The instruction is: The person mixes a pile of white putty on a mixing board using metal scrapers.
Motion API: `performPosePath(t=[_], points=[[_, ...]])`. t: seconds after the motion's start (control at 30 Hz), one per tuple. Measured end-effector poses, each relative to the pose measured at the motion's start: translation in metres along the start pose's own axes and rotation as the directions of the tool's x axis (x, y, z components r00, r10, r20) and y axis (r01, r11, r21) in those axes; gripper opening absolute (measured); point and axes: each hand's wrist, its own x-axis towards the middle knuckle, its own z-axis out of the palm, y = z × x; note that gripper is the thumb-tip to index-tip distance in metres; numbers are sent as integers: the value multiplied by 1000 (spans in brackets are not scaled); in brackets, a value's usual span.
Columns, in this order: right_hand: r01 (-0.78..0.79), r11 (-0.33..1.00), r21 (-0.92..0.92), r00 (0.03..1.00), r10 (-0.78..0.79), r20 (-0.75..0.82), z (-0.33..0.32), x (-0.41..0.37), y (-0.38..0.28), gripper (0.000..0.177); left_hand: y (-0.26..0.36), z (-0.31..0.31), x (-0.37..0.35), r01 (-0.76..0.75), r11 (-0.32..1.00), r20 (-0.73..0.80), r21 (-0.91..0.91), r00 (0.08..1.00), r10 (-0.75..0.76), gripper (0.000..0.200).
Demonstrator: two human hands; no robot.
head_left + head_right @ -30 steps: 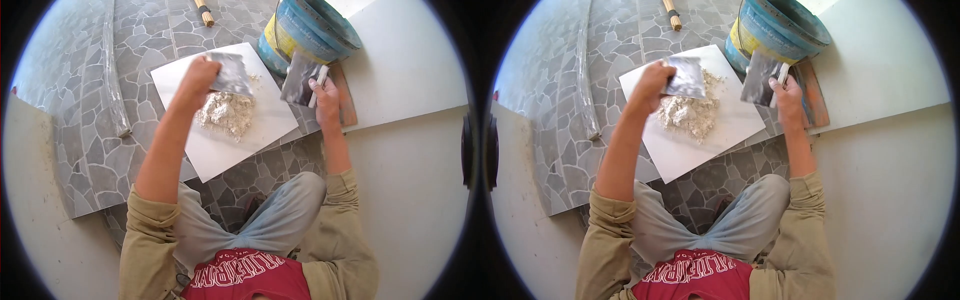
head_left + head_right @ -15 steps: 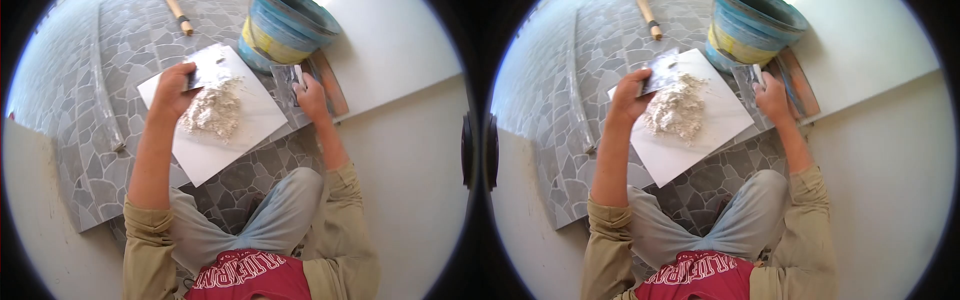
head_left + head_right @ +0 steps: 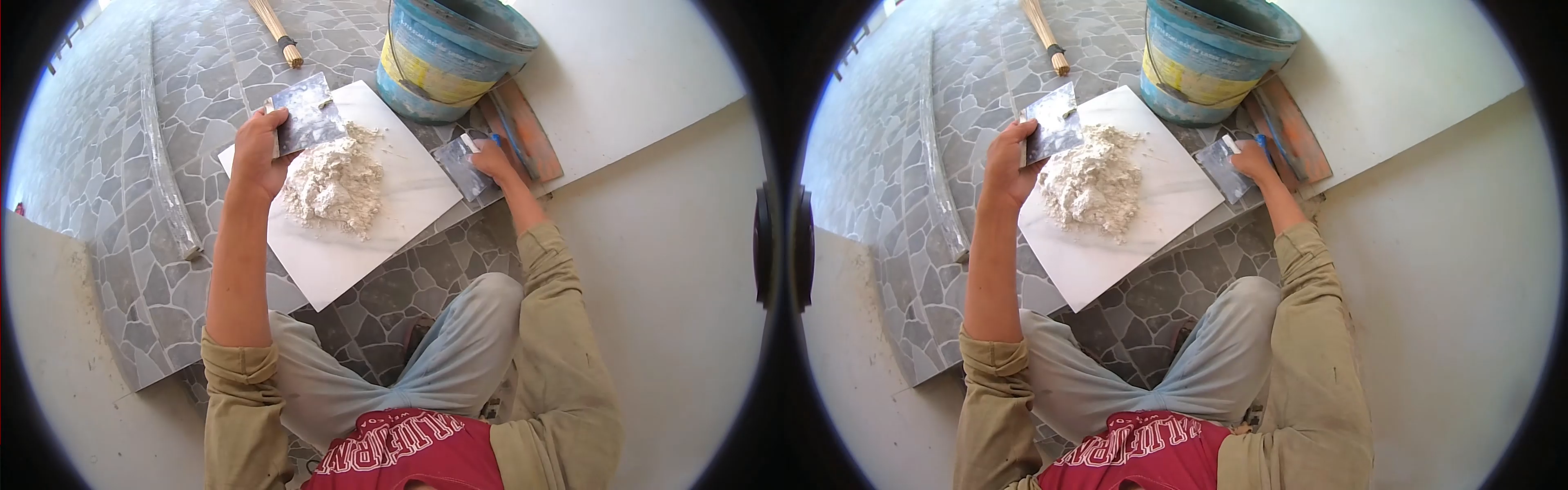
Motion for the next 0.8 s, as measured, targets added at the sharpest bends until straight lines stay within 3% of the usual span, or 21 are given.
performPosePath(t=[0.03, 0.1, 0.13, 0.2, 0.27, 0.33, 0.37, 0.4, 0.47, 0.5, 0.57, 0.6, 0.67, 0.7, 0.73, 0.8], points=[[1, 1000, 1, 1000, -1, 1, 1, 5, 1, 31, -1, 0, 1, -4, 1000, -8, 17, 1000, 4, 20], [-85, 991, 101, 984, 68, 166, 3, 14, -3, 29, -1, 2, -1, -4, 1000, -17, 31, 1000, 4, 20], [-79, 992, 102, 984, 61, 167, -1, 15, -6, 29, 0, 2, -2, -8, 999, -29, 44, 1000, 9, 20], [-165, 947, 274, 973, 111, 202, -15, 11, -17, 27, 3, 3, -5, -19, 998, -34, 56, 999, 21, 19], [-133, 937, 324, 972, 60, 226, -31, 1, -48, 25, 5, 2, -4, -31, 997, -42, 65, 999, 34, 19], [70, 970, 235, 993, -90, 74, -37, -18, -93, 23, 0, -1, 2, 32, 982, -42, 186, 999, -24, 18], [176, 899, 402, 983, -179, -29, -26, -21, -102, 21, -10, -4, 10, 72, 982, -68, 172, 996, -61, 17], [185, 897, 401, 981, -193, -21, -21, -38, -130, 21, -12, -1, 6, 110, 979, -44, 169, 994, -104, 16], [296, 938, 180, 923, -232, -307, -18, -86, -202, 21, -28, 6, 5, 211, 976, -55, 46, 977, -208, 15], [312, 932, 184, 922, -250, -296, -4, -94, -212, 21, -34, 10, 4, 249, 968, -42, -26, 967, -250, 16], [602, 795, 76, 738, -518, -432, 14, -109, -226, 21, -37, 23, -4, 313, 941, -25, -130, 948, -318, 19], [607, 791, 79, 736, -521, -432, 21, -115, -230, 21, -36, 21, -6, 307, 943, -31, -130, 949, -314, 19], [758, 650, 49, 610, -681, -404, 28, -121, -234, 24, -34, 20, -6, 297, 943, 11, -148, 954, -299, 19], [715, 692, 102, 672, -639, -374, 31, -121, -224, 24, -31, 17, -6, 278, 953, -15, -118, 959, -282, 18], [719, 687, 102, 669, -645, -371, 30, -121, -213, 24, -19, 18, -11, 273, 954, -19, -123, 960, -278, 18], [554, 832, -6, 803, -536, -261, 24, -123, -196, 24, 5, 19, -22, 169, 984, -46, 62, 985, -167, 21]])
